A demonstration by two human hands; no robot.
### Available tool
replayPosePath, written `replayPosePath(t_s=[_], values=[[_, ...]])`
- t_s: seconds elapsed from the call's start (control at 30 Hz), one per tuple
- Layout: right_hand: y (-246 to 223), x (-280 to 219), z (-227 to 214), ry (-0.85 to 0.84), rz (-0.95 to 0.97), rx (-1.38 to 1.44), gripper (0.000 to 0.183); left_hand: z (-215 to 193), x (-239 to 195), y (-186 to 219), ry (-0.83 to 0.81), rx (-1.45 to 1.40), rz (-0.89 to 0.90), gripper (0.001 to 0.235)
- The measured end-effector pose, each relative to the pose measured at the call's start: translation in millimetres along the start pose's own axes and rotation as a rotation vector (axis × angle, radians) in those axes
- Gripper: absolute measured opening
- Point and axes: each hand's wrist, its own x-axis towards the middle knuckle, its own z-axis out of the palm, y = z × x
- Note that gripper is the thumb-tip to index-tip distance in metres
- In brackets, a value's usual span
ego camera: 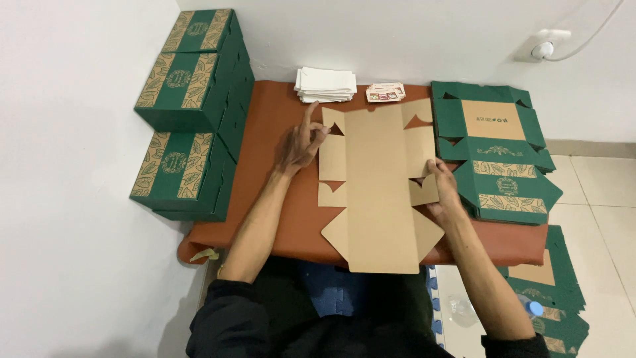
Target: The person assembles green cardboard boxes by folding the flat pieces into shape. They place white paper and small packets inside the boxes, then close the lids and stack the finished boxes on the left side of the table.
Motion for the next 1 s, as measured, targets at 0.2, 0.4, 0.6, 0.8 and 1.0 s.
replayPosePath(t_s=[0.2, 0.4, 0.6, 0.8, 1.0], values=[[-49, -47, 28, -0.022, 0.065, -0.056, 0.055, 33, 10, -66, -0.166, 0.095, 0.024, 0.104], [-126, -168, 65, -0.092, -0.281, -0.7, 0.073, 22, 12, -50, -0.194, 0.221, -0.015, 0.077], [-89, -236, 29, 0.065, -0.368, -1.261, 0.079, 32, 11, -56, -0.145, 0.309, -0.038, 0.066], [-7, -230, 10, 0.24, -0.585, -1.459, 0.088, 58, 16, -76, 0.051, 0.583, 0.019, 0.047], [-25, -240, 46, 0.166, -0.469, -1.065, 0.08, 57, 14, -76, 0.0, 0.48, -0.032, 0.035]])
